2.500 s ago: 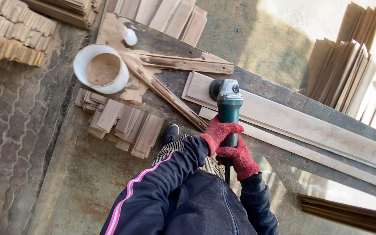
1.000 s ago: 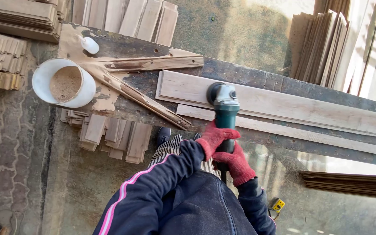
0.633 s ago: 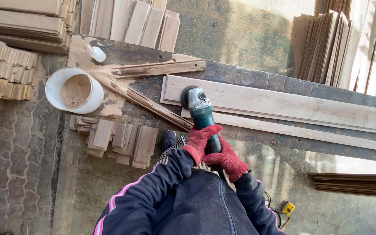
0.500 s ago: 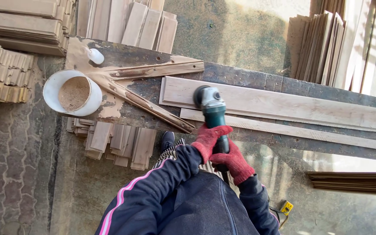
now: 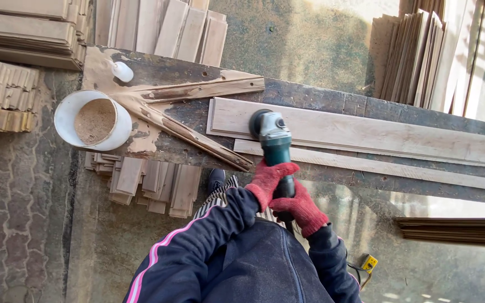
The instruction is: Sanding the surface of wooden planks using an angle grinder equipped with a sanding disc.
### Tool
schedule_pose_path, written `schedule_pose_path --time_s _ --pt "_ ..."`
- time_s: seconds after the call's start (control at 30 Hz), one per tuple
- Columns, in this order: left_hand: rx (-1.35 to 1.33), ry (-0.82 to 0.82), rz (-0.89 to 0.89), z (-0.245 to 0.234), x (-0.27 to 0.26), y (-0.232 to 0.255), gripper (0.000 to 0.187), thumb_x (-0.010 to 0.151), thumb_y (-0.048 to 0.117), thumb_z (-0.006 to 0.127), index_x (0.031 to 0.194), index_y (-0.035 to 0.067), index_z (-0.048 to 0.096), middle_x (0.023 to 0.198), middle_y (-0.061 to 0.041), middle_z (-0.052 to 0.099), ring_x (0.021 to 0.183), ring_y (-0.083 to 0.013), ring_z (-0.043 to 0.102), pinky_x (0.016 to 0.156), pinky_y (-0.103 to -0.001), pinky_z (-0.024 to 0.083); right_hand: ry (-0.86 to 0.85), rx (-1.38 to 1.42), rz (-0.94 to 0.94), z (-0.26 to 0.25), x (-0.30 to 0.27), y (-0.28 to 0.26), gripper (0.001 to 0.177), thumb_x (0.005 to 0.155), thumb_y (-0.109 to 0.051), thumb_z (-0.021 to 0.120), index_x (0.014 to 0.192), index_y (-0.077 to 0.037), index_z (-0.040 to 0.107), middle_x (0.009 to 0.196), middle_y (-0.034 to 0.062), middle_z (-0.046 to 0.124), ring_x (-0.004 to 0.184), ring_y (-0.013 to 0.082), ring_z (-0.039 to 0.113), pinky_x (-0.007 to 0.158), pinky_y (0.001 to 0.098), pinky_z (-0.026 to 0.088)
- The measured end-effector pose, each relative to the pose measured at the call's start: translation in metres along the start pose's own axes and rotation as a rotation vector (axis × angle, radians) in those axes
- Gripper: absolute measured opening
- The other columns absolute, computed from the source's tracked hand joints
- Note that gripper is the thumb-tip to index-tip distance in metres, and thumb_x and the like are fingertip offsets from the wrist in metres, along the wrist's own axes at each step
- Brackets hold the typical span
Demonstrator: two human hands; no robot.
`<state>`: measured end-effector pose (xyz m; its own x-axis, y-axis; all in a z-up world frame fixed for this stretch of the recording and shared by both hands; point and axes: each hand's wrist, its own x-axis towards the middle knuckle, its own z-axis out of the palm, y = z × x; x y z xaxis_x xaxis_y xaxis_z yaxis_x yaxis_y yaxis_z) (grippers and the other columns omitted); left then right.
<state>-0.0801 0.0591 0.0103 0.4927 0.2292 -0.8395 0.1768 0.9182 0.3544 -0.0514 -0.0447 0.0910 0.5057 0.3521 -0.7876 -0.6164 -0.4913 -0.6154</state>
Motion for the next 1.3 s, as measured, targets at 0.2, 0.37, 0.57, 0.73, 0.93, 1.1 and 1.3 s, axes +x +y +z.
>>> schedule_pose_path --time_s 0.2,0.37,0.57,0.73,0.93,1.1,1.3 --pt "0.011 0.150 0.048 -0.034 0.013 0.014 0.068 0.058 0.016 0.097 0.118 0.011 0.064 0.079 -0.014 0.070 0.071 -0.0315 0.075 0.063 -0.048 0.064 -0.157 -0.120 -0.015 0.023 0.018 -0.012 0.060 0.049 0.005 0.096 0.100 0.000 0.064 0.069 0.0262 0.067 0.049 0.0400 0.068 0.038 0.0491 0.058" --pt "0.015 0.174 0.011 -0.023 0.021 0.011 0.071 0.060 0.020 0.097 0.121 0.010 0.063 0.078 -0.016 0.069 0.071 -0.0322 0.074 0.064 -0.050 0.061 -0.147 -0.130 0.001 0.017 0.013 -0.024 0.056 0.051 0.007 0.093 0.099 0.000 0.065 0.070 0.0271 0.067 0.050 0.0406 0.069 0.041 0.0497 0.060" --pt "0.057 -0.003 -0.005 0.034 0.019 -0.011 0.066 0.058 0.008 0.093 0.117 0.005 0.064 0.076 -0.013 0.066 0.067 -0.0303 0.073 0.063 -0.044 0.063 0.052 0.016 0.006 -0.024 0.010 -0.002 0.057 0.051 0.005 0.092 0.098 0.002 0.061 0.069 0.0284 0.064 0.051 0.0435 0.068 0.041 0.0535 0.059" --pt "0.121 -0.068 -0.042 0.048 0.024 -0.022 0.068 0.051 0.005 0.095 0.112 0.003 0.064 0.073 -0.016 0.066 0.064 -0.0311 0.072 0.062 -0.045 0.062 0.125 0.065 0.000 -0.044 0.017 0.017 0.051 0.053 0.004 0.089 0.095 0.005 0.060 0.068 0.0296 0.063 0.049 0.0462 0.066 0.042 0.0577 0.057" --pt "0.015 0.027 -0.008 0.012 0.022 0.001 0.062 0.057 0.010 0.094 0.111 0.007 0.064 0.071 -0.013 0.068 0.063 -0.0298 0.074 0.060 -0.044 0.063 0.005 -0.024 -0.003 -0.004 0.013 -0.012 0.055 0.050 0.004 0.091 0.097 0.004 0.062 0.068 0.0290 0.065 0.049 0.0441 0.068 0.040 0.0553 0.058" --pt "-0.024 0.136 0.075 -0.025 0.018 0.035 0.061 0.058 0.013 0.095 0.111 0.009 0.066 0.075 -0.015 0.070 0.068 -0.0309 0.075 0.064 -0.046 0.063 -0.112 -0.102 -0.023 0.039 0.021 -0.034 0.054 0.051 0.004 0.092 0.097 0.002 0.063 0.069 0.0275 0.065 0.049 0.0423 0.068 0.039 0.0519 0.058" --pt "-0.040 0.221 0.064 -0.045 0.009 0.060 0.065 0.058 0.020 0.096 0.115 0.012 0.066 0.079 -0.015 0.071 0.075 -0.0334 0.075 0.068 -0.049 0.062 -0.201 -0.208 -0.002 0.062 0.029 -0.042 0.056 0.053 0.003 0.093 0.101 0.000 0.065 0.071 0.0257 0.066 0.052 0.0405 0.069 0.042 0.0489 0.060"
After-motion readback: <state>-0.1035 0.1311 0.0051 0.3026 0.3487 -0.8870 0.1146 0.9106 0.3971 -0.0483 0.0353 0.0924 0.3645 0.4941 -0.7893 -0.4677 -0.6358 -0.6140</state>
